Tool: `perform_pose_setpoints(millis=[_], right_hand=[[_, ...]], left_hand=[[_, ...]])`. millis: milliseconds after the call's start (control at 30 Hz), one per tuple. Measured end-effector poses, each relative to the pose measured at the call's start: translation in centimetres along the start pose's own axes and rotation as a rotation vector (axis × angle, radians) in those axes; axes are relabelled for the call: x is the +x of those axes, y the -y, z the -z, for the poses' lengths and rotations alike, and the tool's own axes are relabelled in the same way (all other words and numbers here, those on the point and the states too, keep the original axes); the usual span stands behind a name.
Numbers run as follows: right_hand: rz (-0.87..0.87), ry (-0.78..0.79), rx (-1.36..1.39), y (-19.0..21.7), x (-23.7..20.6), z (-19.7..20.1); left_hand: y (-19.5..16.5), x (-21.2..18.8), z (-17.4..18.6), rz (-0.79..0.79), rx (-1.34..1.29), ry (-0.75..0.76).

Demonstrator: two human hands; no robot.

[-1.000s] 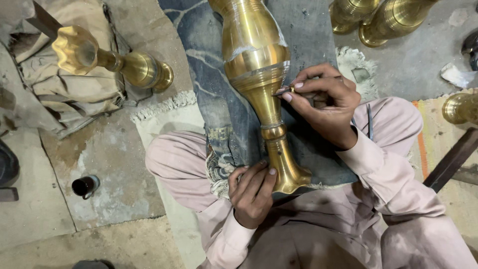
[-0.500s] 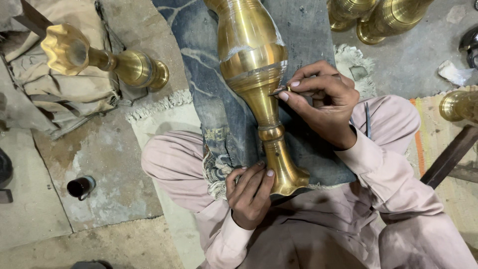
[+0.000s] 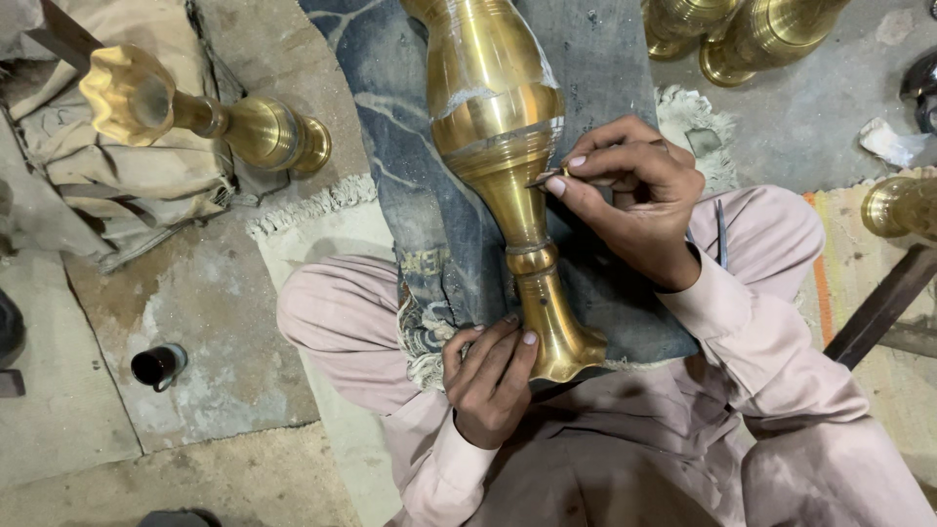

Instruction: The person sits cross-legged on the floor with a brass vase held against a padded board on their lap. They use a small hand graver to carve decorative lines and patterns into the vase's narrow midsection, steadying the vase with the other hand and briefly setting aside a finished vase part before resuming engraving.

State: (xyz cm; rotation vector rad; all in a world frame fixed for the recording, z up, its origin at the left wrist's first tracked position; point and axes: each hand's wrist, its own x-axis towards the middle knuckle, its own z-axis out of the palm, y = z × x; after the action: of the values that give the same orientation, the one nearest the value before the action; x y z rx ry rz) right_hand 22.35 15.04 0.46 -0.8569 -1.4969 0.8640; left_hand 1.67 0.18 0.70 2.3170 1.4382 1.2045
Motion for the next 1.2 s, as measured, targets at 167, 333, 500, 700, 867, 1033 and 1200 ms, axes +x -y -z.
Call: perform_pose_setpoints(millis=[167,333,500,700,867,1033,1200], right_hand=[[-0.029,0.014,-0.026,0.0,-0.4,0.2],[-0.004,0.01,-0.038,0.0,-0.4,0.2],[-0.023,0.041,-0.028,0.4,-0.6,0.2],[-0.036,-0.011,-0.05,0.1,-0.4,0.1],[-0.031,0.051,-0.023,0.3,-0.9,0.2],[-0.062,0.032,0.007,0.2,-1.1,0.3],[-0.006,0.098,-0.021,0.2,-1.3,0.6]], left_hand=[[-0.1,0.1,0.1,0.0,-0.004,-0.001],[0.0,0.2,0.2,-0.003,-0.002,-0.002],[-0.3,0.3,0.3,0.009,-0.007,0.005],[-0.2,0.3,0.1,0.005,-0.01,-0.003],[-0.2,0.2,0.1,0.005,-0.012,-0.013],[-0.2,0.2,0.1,0.003,-0.021,-0.012],[-0.3,0.1,0.3,0.009,-0.02,-0.004]])
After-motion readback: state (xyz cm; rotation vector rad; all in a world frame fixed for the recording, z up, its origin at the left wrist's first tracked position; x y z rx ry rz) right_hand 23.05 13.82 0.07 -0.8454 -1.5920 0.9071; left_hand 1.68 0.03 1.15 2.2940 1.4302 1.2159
